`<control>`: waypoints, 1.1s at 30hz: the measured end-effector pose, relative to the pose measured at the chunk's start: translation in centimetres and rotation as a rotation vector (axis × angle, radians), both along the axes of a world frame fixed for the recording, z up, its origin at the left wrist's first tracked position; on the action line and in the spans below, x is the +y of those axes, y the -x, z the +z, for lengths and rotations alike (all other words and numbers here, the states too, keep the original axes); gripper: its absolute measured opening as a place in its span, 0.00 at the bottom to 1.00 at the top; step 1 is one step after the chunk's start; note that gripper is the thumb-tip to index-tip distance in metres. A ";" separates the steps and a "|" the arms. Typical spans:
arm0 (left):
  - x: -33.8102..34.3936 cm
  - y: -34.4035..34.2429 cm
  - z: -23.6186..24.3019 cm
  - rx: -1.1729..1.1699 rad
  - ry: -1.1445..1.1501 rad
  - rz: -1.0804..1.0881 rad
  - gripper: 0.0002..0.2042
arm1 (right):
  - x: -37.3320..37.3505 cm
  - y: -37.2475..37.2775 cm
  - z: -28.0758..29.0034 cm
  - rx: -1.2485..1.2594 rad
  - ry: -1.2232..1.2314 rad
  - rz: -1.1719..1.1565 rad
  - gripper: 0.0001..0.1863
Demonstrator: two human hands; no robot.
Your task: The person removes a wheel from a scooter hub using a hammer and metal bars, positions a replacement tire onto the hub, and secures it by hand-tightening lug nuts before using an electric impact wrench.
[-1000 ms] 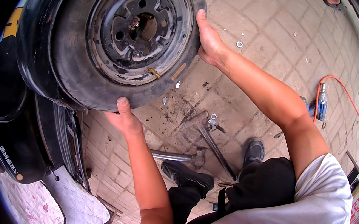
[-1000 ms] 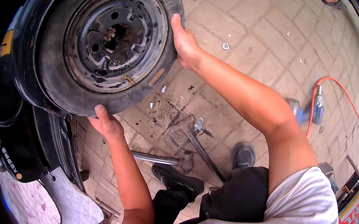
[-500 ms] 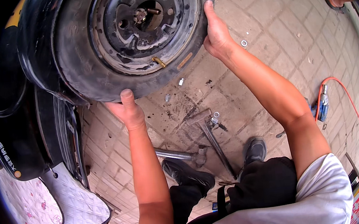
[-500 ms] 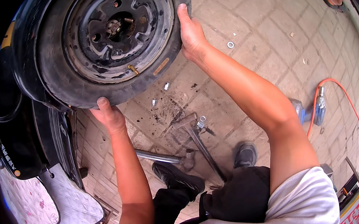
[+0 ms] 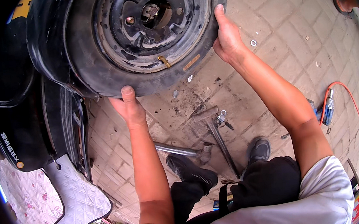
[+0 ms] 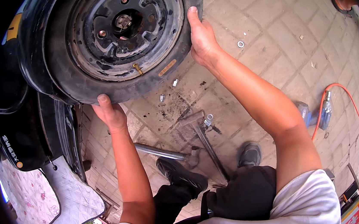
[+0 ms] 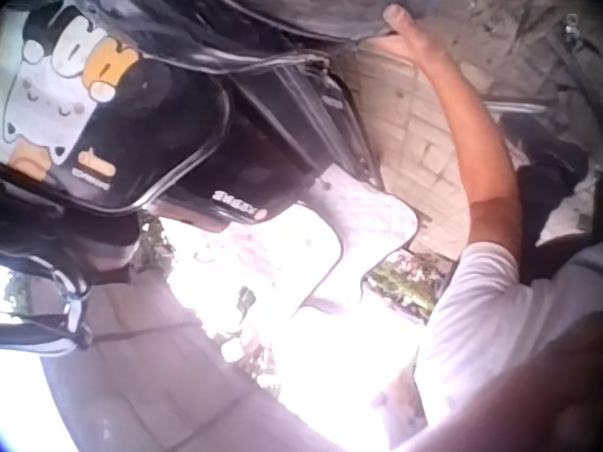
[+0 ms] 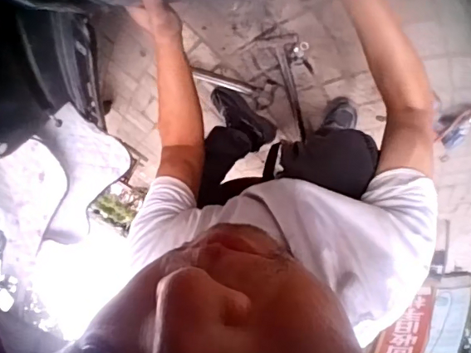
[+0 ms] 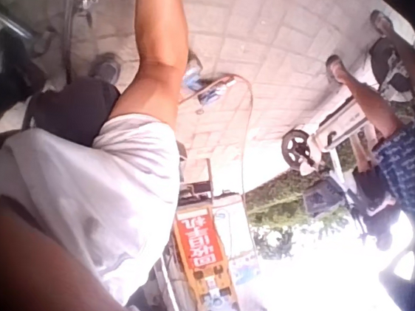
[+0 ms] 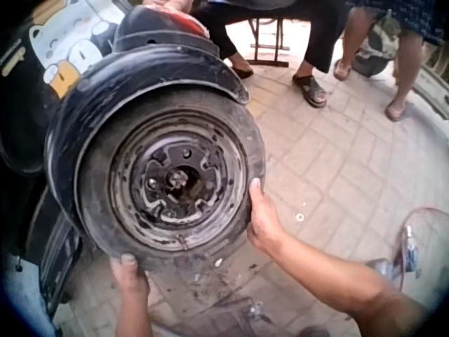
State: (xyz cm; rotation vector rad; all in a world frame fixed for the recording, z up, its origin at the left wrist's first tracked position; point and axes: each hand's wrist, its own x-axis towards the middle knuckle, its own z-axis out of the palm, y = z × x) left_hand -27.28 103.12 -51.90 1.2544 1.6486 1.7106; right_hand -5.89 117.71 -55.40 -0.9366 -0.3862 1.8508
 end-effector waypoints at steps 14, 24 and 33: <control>0.2 2.3 -0.9 0.141 0.148 -0.039 0.42 | 3.4 1.3 -2.5 -0.059 -0.103 0.183 0.39; 0.6 2.2 -0.2 0.176 0.151 0.009 0.41 | 6.0 1.5 -2.7 -0.116 -0.126 0.315 0.40; 1.0 2.0 0.3 0.187 0.132 0.078 0.36 | 6.9 1.1 -0.2 -0.326 -0.192 0.253 0.42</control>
